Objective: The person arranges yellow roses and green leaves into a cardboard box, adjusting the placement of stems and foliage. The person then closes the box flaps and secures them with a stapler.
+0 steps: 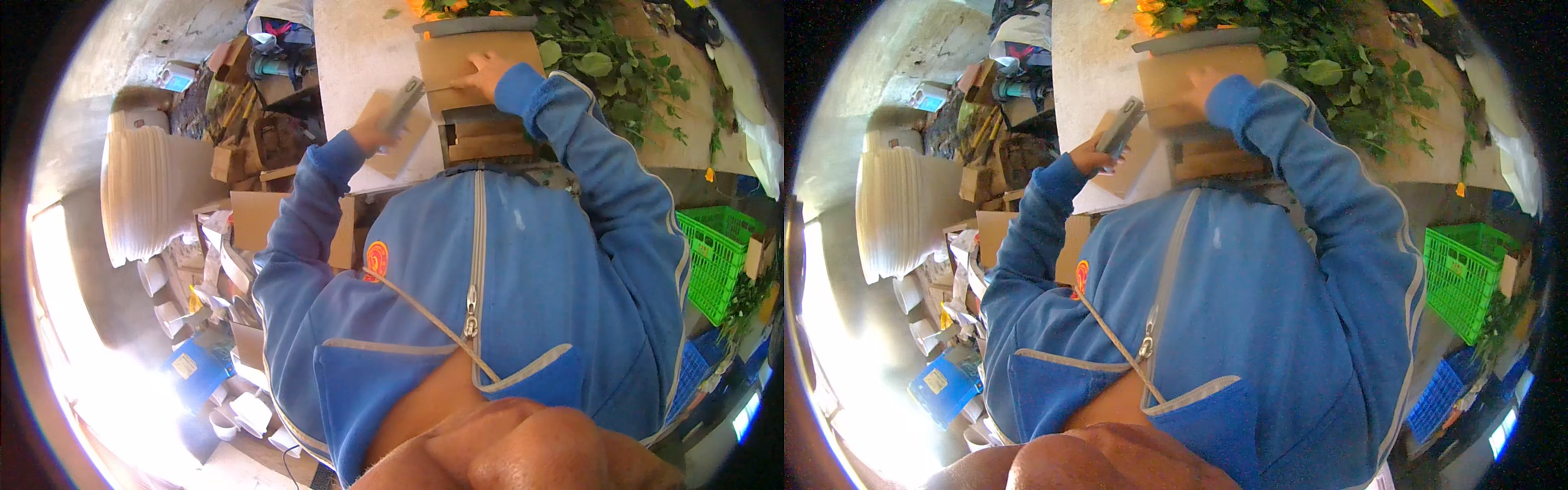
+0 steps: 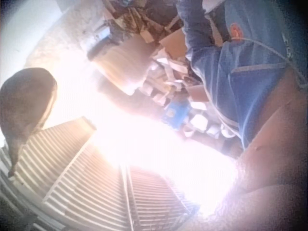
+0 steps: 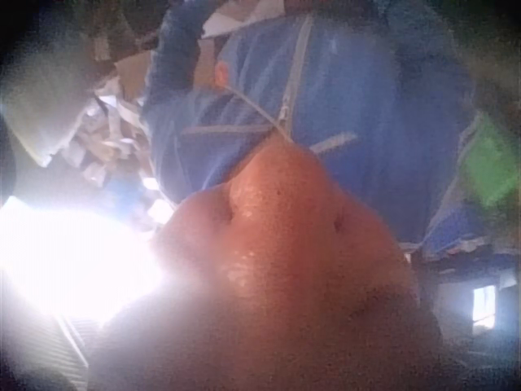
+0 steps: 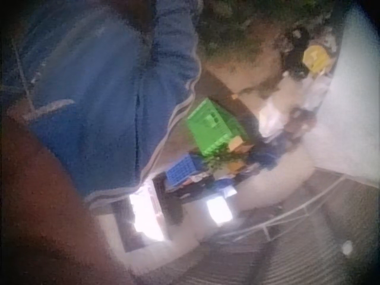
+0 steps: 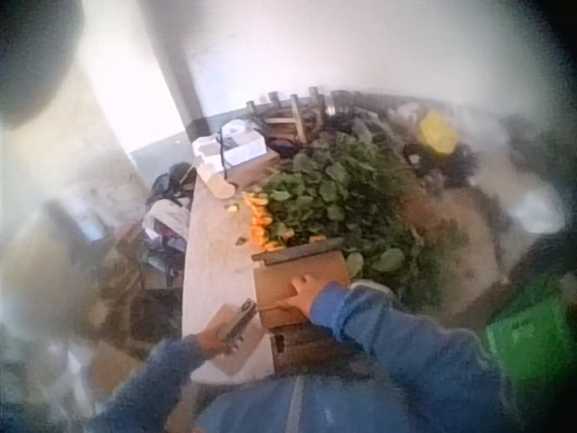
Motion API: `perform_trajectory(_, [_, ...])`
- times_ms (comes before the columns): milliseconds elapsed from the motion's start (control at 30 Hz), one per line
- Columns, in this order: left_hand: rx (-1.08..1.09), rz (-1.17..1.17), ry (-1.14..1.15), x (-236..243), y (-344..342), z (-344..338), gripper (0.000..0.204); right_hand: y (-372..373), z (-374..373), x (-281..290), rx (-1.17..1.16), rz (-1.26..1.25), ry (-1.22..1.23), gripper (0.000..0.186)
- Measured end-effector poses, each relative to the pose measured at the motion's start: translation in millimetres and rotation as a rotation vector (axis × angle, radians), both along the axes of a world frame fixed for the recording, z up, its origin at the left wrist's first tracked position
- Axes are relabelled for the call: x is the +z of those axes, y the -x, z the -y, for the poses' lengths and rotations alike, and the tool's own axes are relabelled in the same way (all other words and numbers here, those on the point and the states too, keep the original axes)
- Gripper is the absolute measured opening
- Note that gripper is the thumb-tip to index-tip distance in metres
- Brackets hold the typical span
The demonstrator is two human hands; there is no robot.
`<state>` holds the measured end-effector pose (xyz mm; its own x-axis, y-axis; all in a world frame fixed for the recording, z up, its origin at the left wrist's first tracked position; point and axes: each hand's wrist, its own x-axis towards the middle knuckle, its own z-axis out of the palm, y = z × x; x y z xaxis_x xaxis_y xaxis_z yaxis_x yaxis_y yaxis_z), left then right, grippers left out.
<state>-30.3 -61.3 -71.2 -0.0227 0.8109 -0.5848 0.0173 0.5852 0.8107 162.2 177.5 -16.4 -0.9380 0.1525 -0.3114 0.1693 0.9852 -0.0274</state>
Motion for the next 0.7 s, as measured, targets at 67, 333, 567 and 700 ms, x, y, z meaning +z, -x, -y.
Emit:
perform_trajectory(67, [0.022,0.020,0.016,-2,6,-1,0.067,0,1,-1,0.006,0.003,-0.017,0.065])
perform_trajectory(333, [0.008,-0.017,0.037,0,7,-11,0.067,2,2,3,0.005,0.045,-0.072,0.063])
perform_trajectory(567, [-0.038,-0.015,-0.002,5,3,-11,0.062,4,5,11,0.011,0.074,-0.083,0.065])
perform_trajectory(700, [-0.005,-0.102,-0.026,1,-7,-14,0.053,4,7,16,0.007,0.086,-0.064,0.065])
